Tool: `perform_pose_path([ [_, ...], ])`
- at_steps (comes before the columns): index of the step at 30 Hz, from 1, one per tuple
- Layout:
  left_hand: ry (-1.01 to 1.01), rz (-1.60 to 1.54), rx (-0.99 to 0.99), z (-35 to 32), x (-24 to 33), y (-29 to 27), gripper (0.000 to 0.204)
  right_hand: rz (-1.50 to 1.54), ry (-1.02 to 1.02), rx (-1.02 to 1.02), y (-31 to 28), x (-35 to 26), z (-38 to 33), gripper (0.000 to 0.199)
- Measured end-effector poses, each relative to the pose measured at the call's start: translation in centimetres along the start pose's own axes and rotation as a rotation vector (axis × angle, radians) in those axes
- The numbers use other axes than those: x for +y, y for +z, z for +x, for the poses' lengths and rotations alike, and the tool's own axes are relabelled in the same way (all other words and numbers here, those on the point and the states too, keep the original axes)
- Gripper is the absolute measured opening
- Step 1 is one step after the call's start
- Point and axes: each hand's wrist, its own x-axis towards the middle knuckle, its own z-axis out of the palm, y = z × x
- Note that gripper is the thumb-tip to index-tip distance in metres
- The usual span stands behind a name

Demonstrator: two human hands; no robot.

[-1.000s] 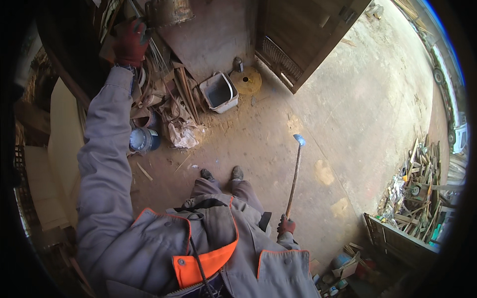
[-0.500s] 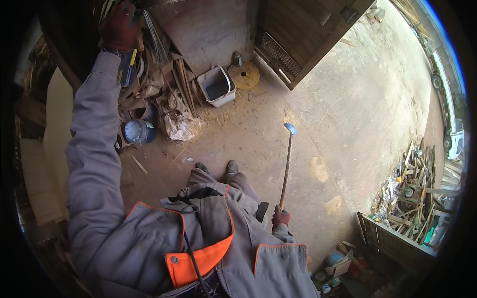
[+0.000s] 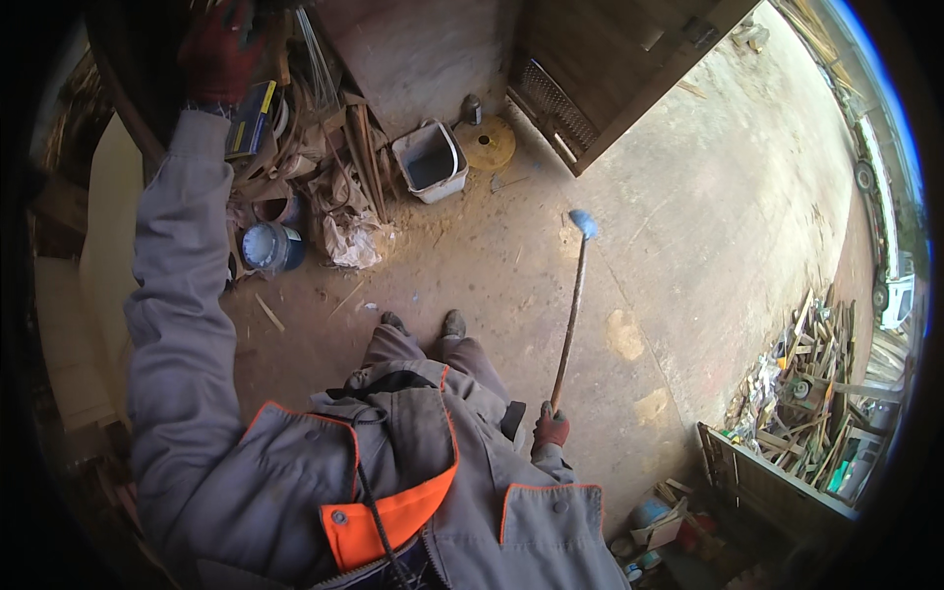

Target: The person squats in a cluttered workshop, pours a white liquid from a small container into a larger bucket, and stirs the mixture with a stick. They then place the lid on the bucket and set it aside.

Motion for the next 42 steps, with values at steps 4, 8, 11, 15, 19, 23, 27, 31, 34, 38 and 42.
perform_pose_path([
  [4, 0.103, -0.011, -0.288, -6.8, 1.2, 0.0, 0.041, -0.511, -0.352, 0.248, 0.1, 0.4, 2.0, 0.049],
  [8, -0.074, -0.218, -0.541, -17.1, 6.6, -1.5, 0.045, -0.286, -0.005, -0.083, 0.4, -3.6, 4.4, 0.046],
  [11, -0.070, -0.166, -0.794, -26.3, 8.8, -5.6, 0.046, -0.150, 0.098, -0.207, 0.3, -5.4, 2.8, 0.040],
  [15, -0.420, -0.042, -1.089, -39.6, 12.2, -15.3, 0.047, -0.076, 0.025, -0.300, -1.0, -4.0, 0.4, 0.039],
  [19, -1.008, -0.046, -1.165, -50.1, 14.3, -28.2, 0.040, -0.218, -0.174, -0.336, -5.3, 2.6, -2.7, 0.042],
  [23, -1.587, 0.145, -1.119, -57.0, 15.1, -38.4, 0.038, -0.037, -0.396, -0.302, -4.3, 2.8, -4.7, 0.036],
  [27, -2.065, -0.152, -0.628, -62.4, 14.5, -45.1, 0.037, -0.115, -0.409, -0.352, 2.1, -7.3, -4.9, 0.028],
  [31, -2.452, -0.572, -0.016, -64.7, 12.5, -49.6, 0.031, -0.031, -0.398, -0.470, 6.9, -11.0, -8.6, 0.035],
  [34, -2.499, -0.743, 0.109, -65.0, 11.7, -53.8, 0.029, -0.052, -0.436, -0.609, 7.7, -8.9, -12.3, 0.022],
  [38, -2.507, -0.848, 0.115, -65.1, 11.2, -59.4, 0.042, 0.059, -0.586, -0.782, 12.1, -8.2, -19.5, 0.023],
  [42, -2.541, -0.888, 0.044, -62.7, 10.3, -61.3, 0.053, -0.211, -0.777, -0.659, 18.7, -14.9, -29.4, 0.029],
])
